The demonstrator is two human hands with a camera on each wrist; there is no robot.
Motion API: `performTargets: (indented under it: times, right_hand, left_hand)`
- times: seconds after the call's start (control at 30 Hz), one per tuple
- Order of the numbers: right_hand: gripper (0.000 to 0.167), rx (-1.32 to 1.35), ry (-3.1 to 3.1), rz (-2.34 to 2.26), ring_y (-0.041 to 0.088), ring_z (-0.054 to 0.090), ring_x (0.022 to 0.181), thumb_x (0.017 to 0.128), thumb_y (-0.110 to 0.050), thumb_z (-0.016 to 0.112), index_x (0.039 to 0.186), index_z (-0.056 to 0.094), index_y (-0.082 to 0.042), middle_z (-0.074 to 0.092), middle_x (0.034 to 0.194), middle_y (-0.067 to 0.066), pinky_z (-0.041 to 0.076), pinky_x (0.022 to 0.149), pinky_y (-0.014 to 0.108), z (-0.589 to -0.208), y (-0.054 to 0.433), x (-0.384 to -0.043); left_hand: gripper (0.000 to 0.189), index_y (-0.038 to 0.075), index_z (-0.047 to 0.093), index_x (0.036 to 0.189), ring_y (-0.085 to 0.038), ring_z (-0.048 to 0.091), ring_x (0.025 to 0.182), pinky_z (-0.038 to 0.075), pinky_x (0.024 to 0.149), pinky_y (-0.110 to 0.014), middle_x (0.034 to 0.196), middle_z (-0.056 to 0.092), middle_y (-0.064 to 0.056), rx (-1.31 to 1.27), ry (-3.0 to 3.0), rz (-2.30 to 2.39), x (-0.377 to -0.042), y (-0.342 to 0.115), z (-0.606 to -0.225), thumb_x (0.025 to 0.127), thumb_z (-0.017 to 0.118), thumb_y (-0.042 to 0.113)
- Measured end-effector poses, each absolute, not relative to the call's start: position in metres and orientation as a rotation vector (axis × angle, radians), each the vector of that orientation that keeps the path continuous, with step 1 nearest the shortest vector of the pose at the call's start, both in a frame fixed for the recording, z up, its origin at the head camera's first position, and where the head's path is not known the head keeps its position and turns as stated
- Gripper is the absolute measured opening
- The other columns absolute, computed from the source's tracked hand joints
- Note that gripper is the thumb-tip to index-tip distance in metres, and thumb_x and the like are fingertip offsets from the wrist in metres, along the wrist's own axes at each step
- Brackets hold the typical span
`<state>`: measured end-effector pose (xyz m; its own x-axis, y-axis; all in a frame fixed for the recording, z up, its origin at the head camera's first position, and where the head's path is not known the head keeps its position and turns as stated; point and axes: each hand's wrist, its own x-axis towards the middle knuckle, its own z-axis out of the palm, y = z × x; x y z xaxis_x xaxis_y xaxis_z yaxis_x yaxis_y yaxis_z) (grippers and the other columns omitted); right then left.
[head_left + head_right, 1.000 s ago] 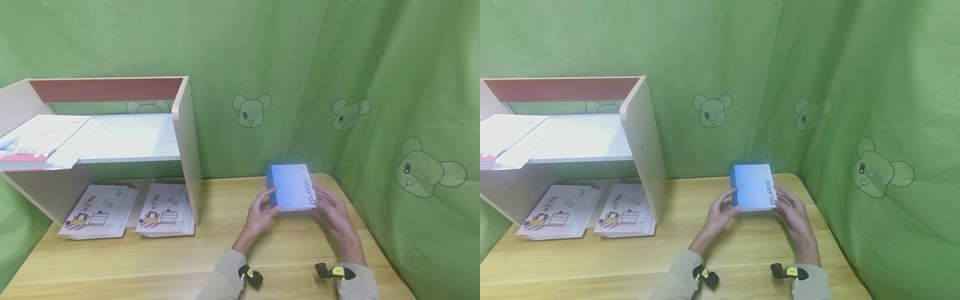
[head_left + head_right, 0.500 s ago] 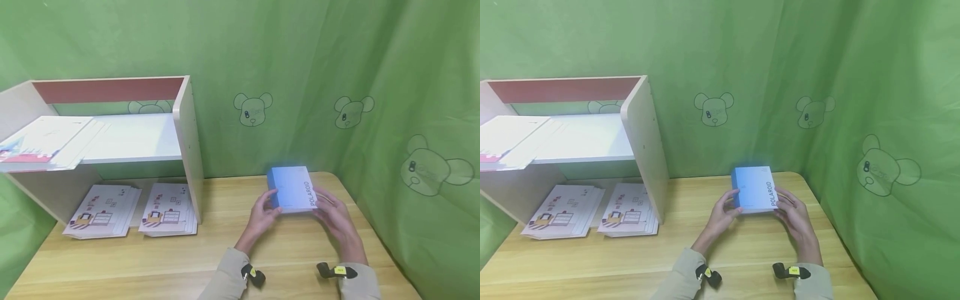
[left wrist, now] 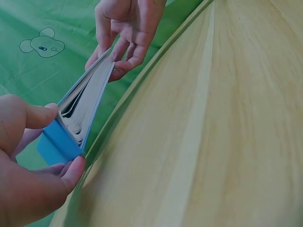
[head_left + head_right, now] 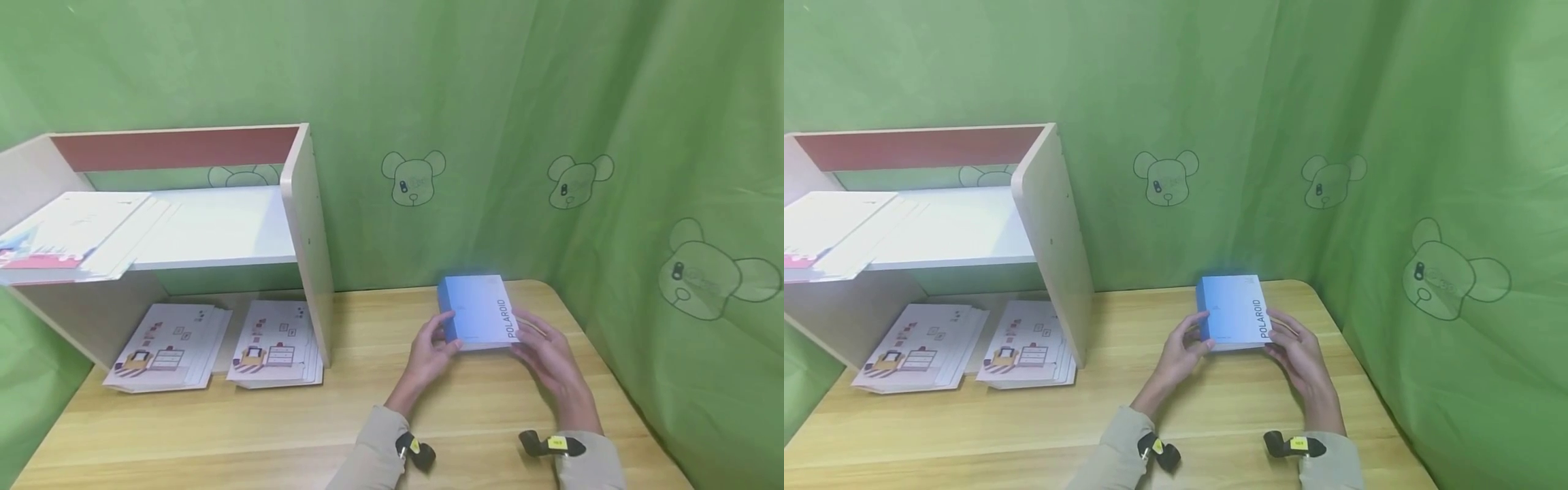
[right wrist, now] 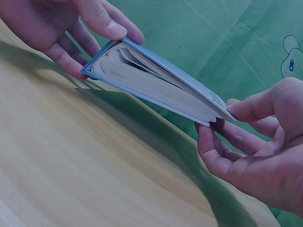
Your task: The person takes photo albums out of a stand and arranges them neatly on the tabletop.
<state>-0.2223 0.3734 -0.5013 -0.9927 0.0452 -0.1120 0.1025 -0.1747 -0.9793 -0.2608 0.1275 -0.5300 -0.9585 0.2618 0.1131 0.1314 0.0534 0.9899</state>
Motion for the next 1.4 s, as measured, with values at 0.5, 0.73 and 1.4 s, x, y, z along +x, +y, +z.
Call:
performTargets:
  times: [0.5,0.73,1.4]
  right_hand:
    - [0.060,0.212,1.988,-2.381,0.010,0.066,0.109,0.103,-0.009,0.060,0.158,0.035,-0.006,0.063,0.124,-0.007,0.055,0.098,0.027,-0.512,0.376,-0.227]
    - [0.060,0.215,1.998,-2.367,0.011,0.066,0.109,0.104,-0.009,0.059,0.158,0.033,-0.003,0.062,0.125,-0.006,0.055,0.099,0.029,-0.512,0.376,-0.228]
    - [0.057,0.311,2.183,-2.268,0.007,0.067,0.104,0.104,-0.007,0.058,0.155,0.035,0.004,0.062,0.130,0.006,0.056,0.096,0.025,-0.513,0.371,-0.227]
  left_hand:
    - [0.057,0.025,0.057,0.145,-0.028,0.067,0.107,0.061,0.085,-0.030,0.135,0.060,-0.016,0.342,2.261,1.977,-0.262,0.130,-0.534,0.092,0.075,0.013]
    - [0.055,0.018,0.059,0.143,-0.033,0.065,0.115,0.061,0.089,-0.032,0.138,0.059,-0.018,0.333,2.296,1.964,-0.260,0.132,-0.530,0.091,0.075,0.008]
    - [0.051,0.015,0.063,0.139,-0.030,0.061,0.117,0.059,0.088,-0.029,0.134,0.058,-0.014,0.352,2.346,1.930,-0.259,0.139,-0.532,0.091,0.075,0.007]
